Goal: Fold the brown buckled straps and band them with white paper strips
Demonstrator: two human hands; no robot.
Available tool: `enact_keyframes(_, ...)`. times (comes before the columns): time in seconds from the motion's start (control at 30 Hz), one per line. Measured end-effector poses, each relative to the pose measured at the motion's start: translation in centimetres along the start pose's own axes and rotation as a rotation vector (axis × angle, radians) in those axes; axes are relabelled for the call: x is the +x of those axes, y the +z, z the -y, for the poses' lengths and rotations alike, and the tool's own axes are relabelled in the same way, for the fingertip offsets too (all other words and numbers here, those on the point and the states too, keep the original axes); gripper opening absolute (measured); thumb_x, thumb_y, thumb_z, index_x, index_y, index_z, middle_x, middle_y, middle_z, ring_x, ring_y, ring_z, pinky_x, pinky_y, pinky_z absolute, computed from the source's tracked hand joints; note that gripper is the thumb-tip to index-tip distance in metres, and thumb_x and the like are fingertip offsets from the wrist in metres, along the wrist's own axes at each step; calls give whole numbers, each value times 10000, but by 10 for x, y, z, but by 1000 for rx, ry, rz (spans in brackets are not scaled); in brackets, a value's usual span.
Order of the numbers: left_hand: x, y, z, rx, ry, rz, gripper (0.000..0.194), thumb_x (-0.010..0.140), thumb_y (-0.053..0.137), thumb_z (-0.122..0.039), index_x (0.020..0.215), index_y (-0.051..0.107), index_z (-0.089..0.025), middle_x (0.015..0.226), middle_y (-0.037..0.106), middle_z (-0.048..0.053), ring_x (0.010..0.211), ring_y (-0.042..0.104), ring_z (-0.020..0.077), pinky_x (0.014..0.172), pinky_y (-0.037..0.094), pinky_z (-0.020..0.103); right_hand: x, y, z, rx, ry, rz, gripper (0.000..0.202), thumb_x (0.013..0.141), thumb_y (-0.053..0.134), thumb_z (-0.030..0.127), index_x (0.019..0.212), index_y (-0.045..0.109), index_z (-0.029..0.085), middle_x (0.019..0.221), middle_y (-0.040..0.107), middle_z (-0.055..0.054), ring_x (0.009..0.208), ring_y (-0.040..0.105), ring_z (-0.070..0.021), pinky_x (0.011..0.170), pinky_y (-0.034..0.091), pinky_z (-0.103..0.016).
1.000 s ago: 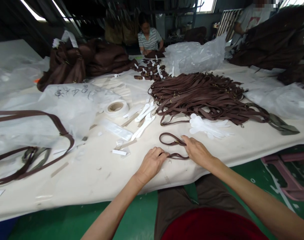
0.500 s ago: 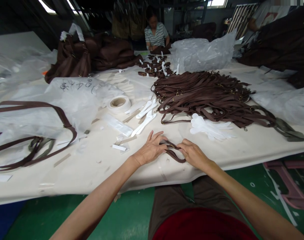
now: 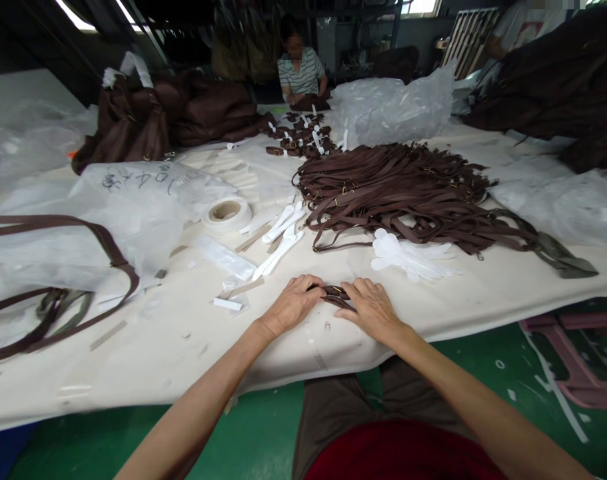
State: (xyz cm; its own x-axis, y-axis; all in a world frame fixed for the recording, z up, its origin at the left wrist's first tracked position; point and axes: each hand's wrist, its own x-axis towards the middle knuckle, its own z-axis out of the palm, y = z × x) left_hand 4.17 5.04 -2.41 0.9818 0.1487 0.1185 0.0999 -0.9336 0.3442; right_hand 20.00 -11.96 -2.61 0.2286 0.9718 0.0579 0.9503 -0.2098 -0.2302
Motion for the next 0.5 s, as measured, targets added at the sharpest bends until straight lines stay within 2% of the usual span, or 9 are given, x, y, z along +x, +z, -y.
enact_keyframes(0.07, 1, 4, 0, -2, -21, -31, 275, 998, 424, -212, 1183, 627, -227, 1166, 612, 76, 1069, 544, 220, 934, 437, 374, 7, 2, -3, -1, -9, -14, 426, 903, 622, 531, 1180, 621, 208, 1037, 619, -94, 1000, 539, -264, 794, 362, -362)
enact_keyframes(0.13, 1, 8, 0, 36, -39, -51, 389, 992, 399, -163, 1356, 521, -229, 1146, 622, 80, 1027, 549, 217, 893, 444, 364, 13, 3, -3, -5, -9, -31, 324, 925, 615, 485, 1104, 638, 216, 1015, 621, -84, 995, 536, -256, 787, 352, -353)
enact_keyframes(0.2, 1, 10, -2, 120, -36, -65, 482, 978, 388, -123, 1445, 438, -231, 1133, 629, 86, 995, 548, 221, 848, 442, 354, 17, 2, -3, -5, -8, -45, 241, 945, 605, 434, 1048, 643, 220, 992, 620, -73, 983, 532, -245, 783, 347, -345)
enact_keyframes(0.37, -5, 19, -19, 277, -27, -154, 539, 931, 380, -41, 1440, 460, -199, 1096, 636, 103, 973, 548, 231, 804, 429, 343, 12, -8, -9, 26, -71, -93, 186, 961, 588, 396, 935, 630, 217, 969, 600, -53, 956, 514, -225, 788, 342, -342)
enact_keyframes(0.5, -7, 30, -36, 298, -94, -185, 525, 903, 395, -19, 1386, 513, -190, 1055, 636, 95, 937, 561, 227, 779, 440, 334, 3, 0, -13, 35, -57, -73, 211, 953, 588, 422, 953, 632, 215, 979, 601, -60, 949, 508, -233, 781, 349, -347)
